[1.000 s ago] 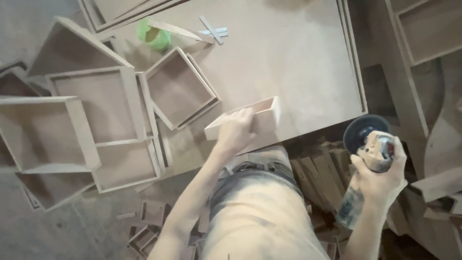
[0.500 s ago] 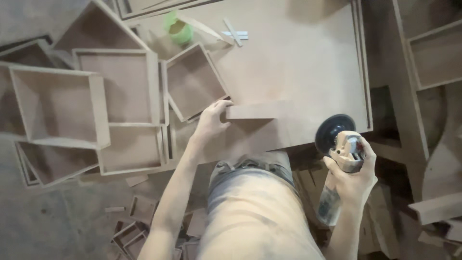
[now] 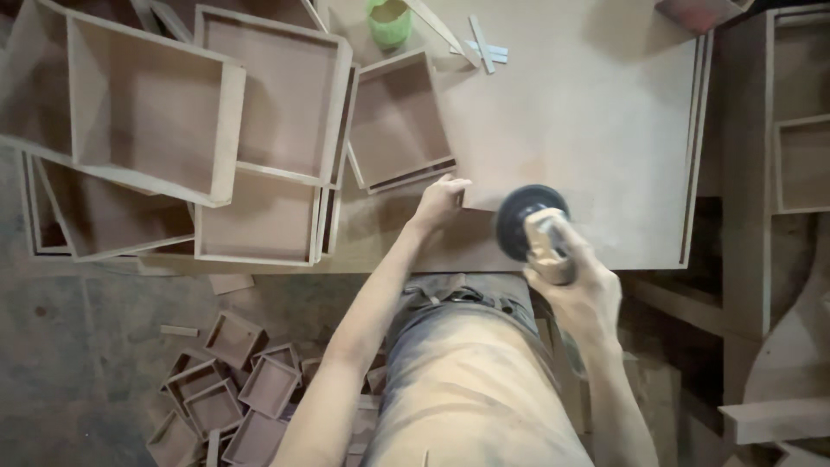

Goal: The person uses an orbital sander to smooth the surfaces and edges of small wooden boxes. They handle each box one at a time, sanding the exterior and interior, then place the finished boxes on a nearby table.

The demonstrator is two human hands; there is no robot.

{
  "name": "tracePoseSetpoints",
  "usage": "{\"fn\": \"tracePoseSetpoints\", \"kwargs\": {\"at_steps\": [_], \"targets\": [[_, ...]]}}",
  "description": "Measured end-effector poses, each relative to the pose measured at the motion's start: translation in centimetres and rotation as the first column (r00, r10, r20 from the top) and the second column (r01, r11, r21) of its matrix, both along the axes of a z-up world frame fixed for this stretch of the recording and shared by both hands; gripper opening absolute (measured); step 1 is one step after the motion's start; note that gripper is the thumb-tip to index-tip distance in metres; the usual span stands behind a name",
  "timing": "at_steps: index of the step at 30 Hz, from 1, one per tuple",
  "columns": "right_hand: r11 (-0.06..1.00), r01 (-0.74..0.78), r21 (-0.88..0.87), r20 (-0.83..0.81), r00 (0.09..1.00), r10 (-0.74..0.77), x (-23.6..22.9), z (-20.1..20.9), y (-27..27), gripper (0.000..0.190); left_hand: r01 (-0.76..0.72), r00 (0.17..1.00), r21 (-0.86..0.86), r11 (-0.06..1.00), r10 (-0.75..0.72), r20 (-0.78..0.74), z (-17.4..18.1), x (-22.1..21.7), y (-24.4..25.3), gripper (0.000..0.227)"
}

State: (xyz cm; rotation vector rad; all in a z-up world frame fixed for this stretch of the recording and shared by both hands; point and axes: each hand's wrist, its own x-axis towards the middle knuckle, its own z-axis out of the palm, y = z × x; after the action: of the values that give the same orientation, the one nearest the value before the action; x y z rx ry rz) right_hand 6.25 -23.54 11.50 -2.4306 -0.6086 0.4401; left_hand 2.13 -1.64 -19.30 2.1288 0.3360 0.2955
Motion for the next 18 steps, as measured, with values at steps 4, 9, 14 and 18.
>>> {"fn": "tracePoseSetpoints", "kwargs": {"at_steps": [4,9,14,18], "targets": [[0.973,-0.227,-0.05,0.107,0.967,0.231,0.1,-0.3,3.5,0.076,0.041,0.999,-0.002,0.999,-0.041,0.015,0.8,0.0,0.2,0.025],[0.952,-0.266,-0.15,0.049,0.96,0.276,0.9,-0.1,5.0,0.075,0.107,0.99,-0.077,0.991,-0.113,-0.085,1.2,0.1,0.7,0.013],[0.938,-0.072,-0.338,-0.087,0.995,0.045,3.8,0.4,0.5,0.082,0.044,0.999,-0.031,0.999,-0.044,-0.019,-0.1,-0.1,0.7,0.034],[0.933,0.205,-0.297,0.039,0.979,-0.202,6.4,0.6,-5.9,0.087,0.082,0.994,0.087,0.993,-0.088,0.065,0.9,0.3,1.0,0.034]]}}
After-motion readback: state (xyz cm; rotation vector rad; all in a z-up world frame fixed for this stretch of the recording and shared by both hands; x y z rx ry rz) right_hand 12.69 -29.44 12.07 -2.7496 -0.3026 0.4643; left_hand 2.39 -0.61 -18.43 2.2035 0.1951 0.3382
